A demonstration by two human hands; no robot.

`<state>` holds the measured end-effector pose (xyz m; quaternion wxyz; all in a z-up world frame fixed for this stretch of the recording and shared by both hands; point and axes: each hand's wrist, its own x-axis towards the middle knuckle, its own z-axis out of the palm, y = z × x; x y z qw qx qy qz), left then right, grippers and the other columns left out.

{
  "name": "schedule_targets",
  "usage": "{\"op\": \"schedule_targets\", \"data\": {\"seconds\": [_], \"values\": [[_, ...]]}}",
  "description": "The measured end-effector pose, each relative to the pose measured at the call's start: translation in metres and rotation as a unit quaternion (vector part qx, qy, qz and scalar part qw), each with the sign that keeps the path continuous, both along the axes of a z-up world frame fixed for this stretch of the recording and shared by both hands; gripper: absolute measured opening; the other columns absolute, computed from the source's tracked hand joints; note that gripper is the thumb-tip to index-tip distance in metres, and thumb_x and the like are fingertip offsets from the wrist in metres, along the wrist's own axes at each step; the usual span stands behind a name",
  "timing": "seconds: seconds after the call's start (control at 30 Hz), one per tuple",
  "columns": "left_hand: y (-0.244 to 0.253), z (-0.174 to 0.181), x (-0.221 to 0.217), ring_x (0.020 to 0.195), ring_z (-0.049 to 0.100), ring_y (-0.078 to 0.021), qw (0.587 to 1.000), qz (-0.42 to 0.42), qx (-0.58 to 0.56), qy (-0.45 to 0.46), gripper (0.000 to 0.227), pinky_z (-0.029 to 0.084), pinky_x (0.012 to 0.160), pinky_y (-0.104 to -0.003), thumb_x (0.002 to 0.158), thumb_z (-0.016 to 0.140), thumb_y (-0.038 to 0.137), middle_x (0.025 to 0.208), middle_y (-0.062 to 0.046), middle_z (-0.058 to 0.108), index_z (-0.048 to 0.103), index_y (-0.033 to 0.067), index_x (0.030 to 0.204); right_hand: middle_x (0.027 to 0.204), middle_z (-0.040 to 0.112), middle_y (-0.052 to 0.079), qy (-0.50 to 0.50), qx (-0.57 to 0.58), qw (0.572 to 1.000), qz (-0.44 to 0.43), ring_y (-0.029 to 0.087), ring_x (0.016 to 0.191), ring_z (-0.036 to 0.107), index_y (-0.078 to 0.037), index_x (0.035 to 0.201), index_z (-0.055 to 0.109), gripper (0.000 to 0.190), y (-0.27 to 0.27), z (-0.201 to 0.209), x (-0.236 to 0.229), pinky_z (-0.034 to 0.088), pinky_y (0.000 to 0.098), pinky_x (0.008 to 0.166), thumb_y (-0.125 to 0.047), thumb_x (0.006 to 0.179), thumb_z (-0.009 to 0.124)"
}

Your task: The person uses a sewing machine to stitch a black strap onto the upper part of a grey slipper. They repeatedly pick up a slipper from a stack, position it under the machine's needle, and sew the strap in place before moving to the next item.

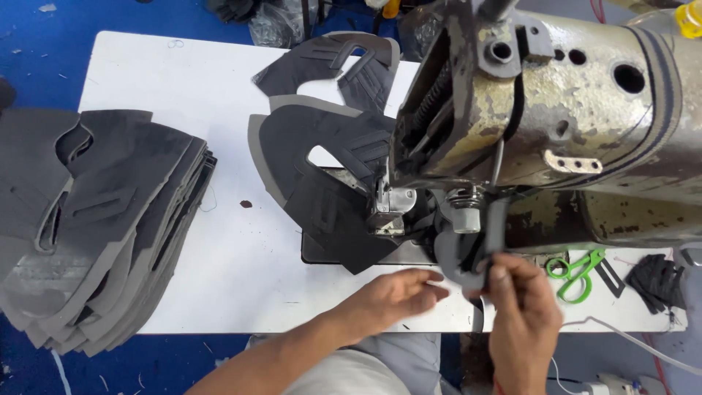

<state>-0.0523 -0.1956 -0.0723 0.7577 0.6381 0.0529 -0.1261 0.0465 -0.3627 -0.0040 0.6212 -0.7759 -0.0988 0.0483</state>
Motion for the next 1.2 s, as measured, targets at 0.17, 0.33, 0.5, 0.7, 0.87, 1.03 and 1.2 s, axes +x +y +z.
{"op": "schedule_targets", "data": {"seconds": [0.17,0.33,0.5,0.7,0.87,1.03,1.2], "values": [[-0.002,0.009,0.012,0.115,0.062,-0.015,0.94,0.114,-0.322,-0.027,0.049,0.049,0.105,-0.036,0.107,0.063,0.04,0.12,-0.007,0.065,0.054,0.0041,0.14,0.099,0.072,0.014,0.097,0.034,0.989,0.107,0.018,0.081,0.071,0.008,0.117,0.067,0.021,-0.034,-0.068,-0.038,0.061,0.0314,0.073,0.0,0.098,0.061],[-0.008,0.02,-0.015,0.11,0.069,-0.0134,0.933,0.143,-0.327,0.053,0.044,0.056,0.097,-0.031,0.105,0.05,0.04,0.12,-0.007,0.073,0.059,0.0026,0.128,0.107,0.073,0.021,0.169,0.109,0.945,0.26,0.024,0.094,0.074,0.011,0.116,0.068,0.027,-0.049,-0.098,-0.057,0.067,0.0382,0.075,0.004,0.09,0.067],[0.043,0.043,-0.067,0.103,0.067,-0.0201,0.996,0.052,0.033,0.058,0.048,0.054,0.091,-0.035,0.109,0.045,0.041,0.115,-0.015,0.072,0.053,0.0052,0.139,0.095,0.081,0.022,0.276,0.044,0.883,0.376,0.027,0.08,0.082,0.009,0.103,0.08,0.02,-0.043,-0.118,-0.068,0.068,0.038,0.068,0.005,0.084,0.077],[0.244,0.082,-0.175,0.124,0.062,-0.033,0.641,0.341,0.686,-0.054,0.02,0.048,0.107,-0.044,0.102,0.066,0.013,0.128,-0.012,0.067,0.066,0.0087,0.121,0.099,0.083,0.018,0.144,0.011,0.893,0.425,0.024,0.099,0.078,0.002,0.107,0.083,0.027,-0.026,-0.118,-0.083,0.059,0.0342,0.085,0.002,0.079,0.086],[0.402,-0.036,-0.324,0.111,0.065,-0.0471,0.53,0.314,0.699,0.363,0.086,0.054,0.095,-0.055,0.086,0.081,0.065,0.117,-0.035,0.068,0.066,-0.0116,0.121,0.107,0.08,0.015,0.213,-0.021,0.891,0.401,0.024,0.103,0.077,-0.002,0.106,0.085,0.028,-0.015,-0.125,-0.101,0.061,0.0329,0.086,-0.004,0.078,0.087],[0.367,0.021,-0.282,0.092,0.068,-0.0464,0.482,0.351,0.714,0.367,0.098,0.056,0.081,-0.051,0.063,0.092,0.063,0.093,-0.034,0.07,0.064,-0.0098,0.122,0.116,0.074,0.014,0.228,-0.063,0.879,0.414,0.024,0.112,0.073,-0.006,0.112,0.084,0.034,0.0,-0.109,-0.106,0.062,0.033,0.091,-0.008,0.078,0.088],[0.314,0.096,-0.258,0.073,0.071,-0.0331,0.642,0.463,0.592,0.152,0.07,0.057,0.072,-0.043,0.081,0.093,0.037,0.083,-0.022,0.073,0.061,-0.0097,0.121,0.115,0.075,0.012,0.197,-0.117,0.872,0.433,0.022,0.111,0.074,-0.01,0.115,0.085,0.036,0.012,-0.099,-0.1,0.062,0.0319,0.09,-0.017,0.079,0.087]]}}
